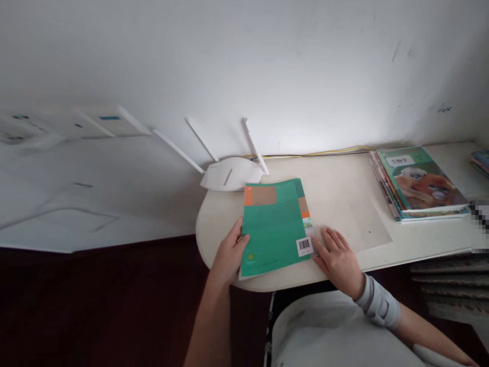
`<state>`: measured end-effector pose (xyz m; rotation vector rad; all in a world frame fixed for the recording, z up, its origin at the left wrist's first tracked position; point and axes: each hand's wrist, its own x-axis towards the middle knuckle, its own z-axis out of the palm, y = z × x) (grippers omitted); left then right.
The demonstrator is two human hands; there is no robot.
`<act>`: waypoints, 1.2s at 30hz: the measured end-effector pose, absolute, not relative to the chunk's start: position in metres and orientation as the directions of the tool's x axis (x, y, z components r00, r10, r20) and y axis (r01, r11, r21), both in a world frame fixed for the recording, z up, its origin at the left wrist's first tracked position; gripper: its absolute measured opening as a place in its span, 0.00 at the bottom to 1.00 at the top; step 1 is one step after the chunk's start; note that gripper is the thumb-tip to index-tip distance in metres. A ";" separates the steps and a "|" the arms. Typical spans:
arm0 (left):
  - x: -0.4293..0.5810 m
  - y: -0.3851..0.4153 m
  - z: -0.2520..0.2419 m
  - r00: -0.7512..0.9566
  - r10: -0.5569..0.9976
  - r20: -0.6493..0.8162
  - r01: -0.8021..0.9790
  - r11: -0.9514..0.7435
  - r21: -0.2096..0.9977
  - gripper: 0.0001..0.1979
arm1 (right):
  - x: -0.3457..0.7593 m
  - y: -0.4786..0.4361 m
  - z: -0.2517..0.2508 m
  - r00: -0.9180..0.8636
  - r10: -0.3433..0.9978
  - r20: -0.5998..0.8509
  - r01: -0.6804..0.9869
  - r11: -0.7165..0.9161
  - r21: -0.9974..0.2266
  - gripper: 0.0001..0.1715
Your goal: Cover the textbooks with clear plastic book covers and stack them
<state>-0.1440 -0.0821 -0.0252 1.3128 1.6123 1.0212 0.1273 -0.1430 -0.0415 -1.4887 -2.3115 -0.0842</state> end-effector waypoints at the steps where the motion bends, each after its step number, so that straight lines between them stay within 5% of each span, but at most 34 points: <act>1: -0.147 -0.080 -0.025 -0.123 0.988 -0.093 0.360 0.131 0.924 0.34 | 0.128 -0.143 -0.040 -0.364 0.865 0.345 0.888 0.434 -0.150 0.24; 16: -0.139 -0.094 0.004 -0.149 0.989 -0.022 0.609 0.109 0.786 0.30 | 0.144 -0.140 -0.038 -0.509 0.826 0.241 0.823 0.549 -0.144 0.35; 23: -0.086 -0.143 0.025 0.176 0.968 0.178 0.270 -0.222 0.937 0.36 | 0.146 -0.139 -0.032 -0.548 0.796 0.257 0.772 0.599 -0.210 0.36; 26: -0.047 -0.142 0.013 0.269 0.908 0.321 0.526 -0.418 0.741 0.43 | 0.159 -0.133 -0.029 -0.473 0.830 0.295 0.799 0.545 -0.255 0.31; 30: -0.012 -0.121 -0.007 0.361 0.796 0.486 0.745 -0.559 0.363 0.30 | 0.196 -0.123 -0.033 -0.184 0.925 0.333 0.948 0.257 -0.189 0.26; 36: 0.020 -0.116 -0.018 0.616 0.699 0.363 0.727 -0.682 0.080 0.20 | 0.227 -0.120 -0.052 -0.090 0.954 0.286 0.990 0.117 -0.079 0.28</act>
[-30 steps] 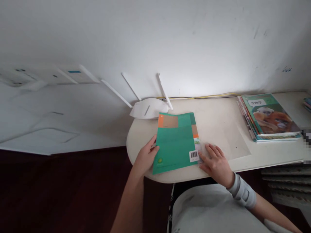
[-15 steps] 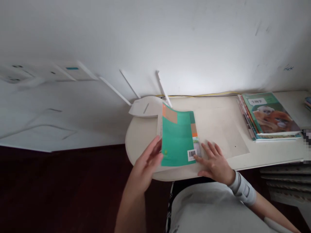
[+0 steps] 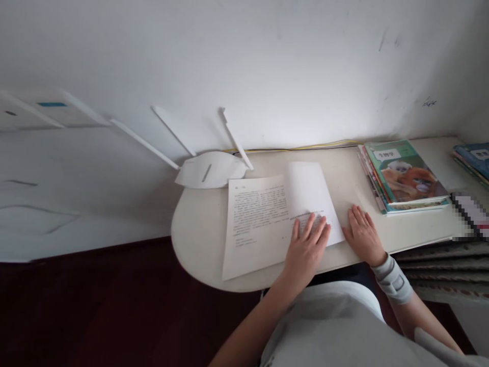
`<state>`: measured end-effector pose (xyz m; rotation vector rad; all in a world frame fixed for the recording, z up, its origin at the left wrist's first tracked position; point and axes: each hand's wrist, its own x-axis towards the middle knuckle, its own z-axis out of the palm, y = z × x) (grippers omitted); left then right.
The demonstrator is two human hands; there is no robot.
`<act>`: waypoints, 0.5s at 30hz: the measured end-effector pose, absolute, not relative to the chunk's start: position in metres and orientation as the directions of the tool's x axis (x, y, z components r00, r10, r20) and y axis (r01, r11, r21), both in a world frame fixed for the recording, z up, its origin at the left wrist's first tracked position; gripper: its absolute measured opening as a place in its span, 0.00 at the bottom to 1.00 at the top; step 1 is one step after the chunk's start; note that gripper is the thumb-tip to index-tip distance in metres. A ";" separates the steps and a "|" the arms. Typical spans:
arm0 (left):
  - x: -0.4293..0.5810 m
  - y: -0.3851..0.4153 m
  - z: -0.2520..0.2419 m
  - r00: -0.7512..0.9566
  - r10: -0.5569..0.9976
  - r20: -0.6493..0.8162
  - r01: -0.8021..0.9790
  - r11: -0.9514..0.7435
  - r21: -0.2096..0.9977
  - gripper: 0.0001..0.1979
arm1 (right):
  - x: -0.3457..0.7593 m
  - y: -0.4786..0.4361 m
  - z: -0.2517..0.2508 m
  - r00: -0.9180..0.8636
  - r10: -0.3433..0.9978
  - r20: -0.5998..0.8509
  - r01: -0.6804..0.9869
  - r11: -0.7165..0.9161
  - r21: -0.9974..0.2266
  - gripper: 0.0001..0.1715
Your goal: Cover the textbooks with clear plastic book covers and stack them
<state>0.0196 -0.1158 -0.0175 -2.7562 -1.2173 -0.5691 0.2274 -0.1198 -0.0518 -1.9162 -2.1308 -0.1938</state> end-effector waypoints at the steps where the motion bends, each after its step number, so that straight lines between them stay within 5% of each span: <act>1: 0.023 -0.117 -0.018 0.625 0.708 0.329 0.732 -0.678 0.068 0.19 | 0.228 -0.120 -0.053 -0.094 0.954 0.286 0.989 0.121 -0.081 0.28; 15: 0.028 -0.115 -0.024 0.628 0.735 0.257 0.746 -0.662 0.072 0.18 | 0.231 -0.116 -0.054 -0.084 0.934 0.347 0.971 0.155 -0.180 0.22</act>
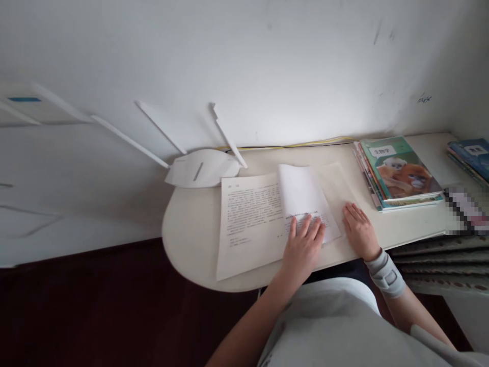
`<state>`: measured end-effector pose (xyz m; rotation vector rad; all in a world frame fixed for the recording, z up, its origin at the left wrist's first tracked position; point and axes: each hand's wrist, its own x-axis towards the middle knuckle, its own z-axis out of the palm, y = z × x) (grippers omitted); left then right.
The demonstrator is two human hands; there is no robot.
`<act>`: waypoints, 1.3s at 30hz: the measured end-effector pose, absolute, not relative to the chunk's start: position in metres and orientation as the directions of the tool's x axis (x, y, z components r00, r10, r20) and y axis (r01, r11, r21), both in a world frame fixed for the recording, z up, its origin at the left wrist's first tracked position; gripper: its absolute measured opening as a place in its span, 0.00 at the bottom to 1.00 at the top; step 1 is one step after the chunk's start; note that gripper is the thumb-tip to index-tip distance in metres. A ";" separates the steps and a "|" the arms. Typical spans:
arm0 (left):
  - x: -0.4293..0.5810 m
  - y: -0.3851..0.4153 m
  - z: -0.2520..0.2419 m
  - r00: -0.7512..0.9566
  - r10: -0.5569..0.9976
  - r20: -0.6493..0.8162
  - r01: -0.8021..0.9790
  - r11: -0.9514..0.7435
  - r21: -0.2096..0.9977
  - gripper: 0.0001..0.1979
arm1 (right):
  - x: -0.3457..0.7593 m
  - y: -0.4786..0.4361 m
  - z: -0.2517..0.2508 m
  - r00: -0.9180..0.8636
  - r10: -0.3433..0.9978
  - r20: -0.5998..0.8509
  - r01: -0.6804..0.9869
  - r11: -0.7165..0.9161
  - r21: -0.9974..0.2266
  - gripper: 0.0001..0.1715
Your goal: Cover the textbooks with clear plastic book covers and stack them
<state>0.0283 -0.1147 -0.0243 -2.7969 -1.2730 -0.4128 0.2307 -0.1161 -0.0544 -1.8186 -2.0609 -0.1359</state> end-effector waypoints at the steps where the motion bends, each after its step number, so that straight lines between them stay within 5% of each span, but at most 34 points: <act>1: 0.029 -0.115 -0.024 0.627 0.737 0.253 0.747 -0.661 0.072 0.18 | 0.231 -0.116 -0.055 -0.080 0.933 0.351 0.967 0.158 -0.199 0.23; 9: 0.060 -0.111 -0.018 0.587 0.772 0.244 0.779 -0.621 0.091 0.19 | 0.235 -0.114 -0.053 0.016 0.923 0.384 0.895 0.158 -0.416 0.22; 16: 0.069 -0.115 -0.014 0.609 0.754 0.247 0.762 -0.643 0.083 0.18 | 0.232 -0.114 -0.052 0.053 0.921 0.385 0.874 0.143 -0.464 0.23; 32: 0.063 -0.117 -0.018 0.714 0.655 0.247 0.635 -0.755 0.165 0.19 | 0.233 -0.115 -0.052 -0.001 0.922 0.387 0.909 0.162 -0.383 0.24; 39: 0.064 -0.112 -0.020 0.780 0.583 0.228 0.540 -0.811 0.225 0.20 | 0.230 -0.123 -0.040 -0.110 0.947 0.303 0.973 0.165 -0.163 0.22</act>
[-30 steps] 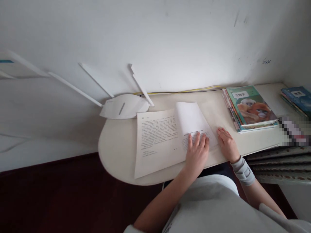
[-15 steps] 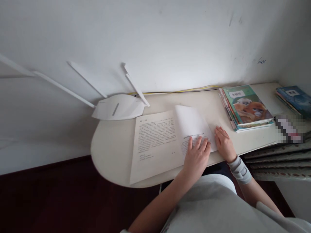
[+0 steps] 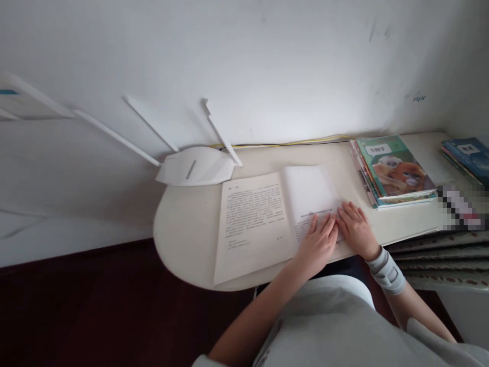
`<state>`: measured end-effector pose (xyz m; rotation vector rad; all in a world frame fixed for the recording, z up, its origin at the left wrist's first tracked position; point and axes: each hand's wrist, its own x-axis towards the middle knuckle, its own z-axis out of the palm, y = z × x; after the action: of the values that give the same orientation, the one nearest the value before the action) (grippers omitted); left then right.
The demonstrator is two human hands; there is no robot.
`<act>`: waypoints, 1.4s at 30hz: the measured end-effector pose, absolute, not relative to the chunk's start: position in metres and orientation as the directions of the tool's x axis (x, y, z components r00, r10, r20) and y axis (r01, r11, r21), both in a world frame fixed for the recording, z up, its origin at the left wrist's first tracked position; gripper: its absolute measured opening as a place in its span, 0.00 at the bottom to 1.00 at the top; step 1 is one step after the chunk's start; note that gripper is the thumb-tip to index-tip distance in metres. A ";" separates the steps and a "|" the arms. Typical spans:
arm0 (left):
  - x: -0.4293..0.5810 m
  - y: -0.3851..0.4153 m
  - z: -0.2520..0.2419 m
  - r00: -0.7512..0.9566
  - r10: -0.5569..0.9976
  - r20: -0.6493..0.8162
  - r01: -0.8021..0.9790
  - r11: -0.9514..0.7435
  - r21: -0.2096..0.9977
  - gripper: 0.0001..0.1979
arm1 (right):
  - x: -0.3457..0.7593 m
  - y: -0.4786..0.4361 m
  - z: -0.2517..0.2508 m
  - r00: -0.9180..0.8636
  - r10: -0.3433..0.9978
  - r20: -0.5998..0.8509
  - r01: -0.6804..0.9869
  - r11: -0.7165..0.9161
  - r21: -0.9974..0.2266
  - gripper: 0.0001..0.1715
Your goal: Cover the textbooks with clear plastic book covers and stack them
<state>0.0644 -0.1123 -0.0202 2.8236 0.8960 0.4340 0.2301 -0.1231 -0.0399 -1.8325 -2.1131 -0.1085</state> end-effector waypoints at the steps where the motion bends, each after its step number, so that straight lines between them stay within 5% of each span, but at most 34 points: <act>1: 0.056 -0.110 -0.016 0.786 0.567 0.247 0.509 -0.819 0.265 0.22 | 0.229 -0.124 -0.037 -0.125 0.952 0.279 0.980 0.163 -0.115 0.21; 4: 0.012 -0.101 -0.003 0.650 0.679 0.343 0.564 -0.733 0.381 0.24 | 0.223 -0.121 -0.025 -0.175 0.962 0.208 0.983 0.183 -0.020 0.20; 6: -0.031 -0.094 -0.001 0.381 0.837 0.392 0.716 -0.536 0.448 0.23 | 0.213 -0.114 -0.015 -0.223 0.958 0.180 0.974 0.225 0.009 0.20; 10: -0.108 -0.088 -0.017 -0.035 0.968 0.248 0.818 -0.115 0.564 0.26 | 0.181 -0.092 0.004 -0.493 0.854 0.164 0.865 0.501 -0.009 0.23; 14: -0.136 -0.091 -0.036 -0.144 0.986 0.089 0.699 0.037 0.714 0.26 | 0.155 -0.074 0.006 -0.683 0.721 0.115 0.723 0.690 -0.032 0.29; 21: -0.139 -0.093 -0.044 -0.172 0.979 0.113 0.481 -0.017 0.876 0.29 | 0.151 -0.073 -0.009 -0.618 0.782 0.082 0.782 0.622 -0.034 0.30; 24: -0.141 -0.092 -0.044 -0.138 0.987 0.079 0.507 0.002 0.862 0.30 | 0.149 -0.076 -0.013 -0.595 0.799 0.086 0.802 0.598 -0.014 0.29; 32: -0.138 -0.087 -0.041 -0.113 0.992 0.062 0.798 0.054 0.601 0.30 | 0.140 -0.081 -0.013 -0.521 0.849 0.084 0.853 0.521 0.018 0.27; 42: -0.143 -0.084 -0.040 -0.097 0.993 0.066 0.858 0.050 0.511 0.25 | 0.136 -0.085 -0.006 -0.462 0.885 0.055 0.887 0.461 0.027 0.25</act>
<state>-0.1426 -0.0840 -0.0399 1.8735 2.0274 0.6248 0.1362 -0.0850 -0.0056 -1.6118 -2.6568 -0.0805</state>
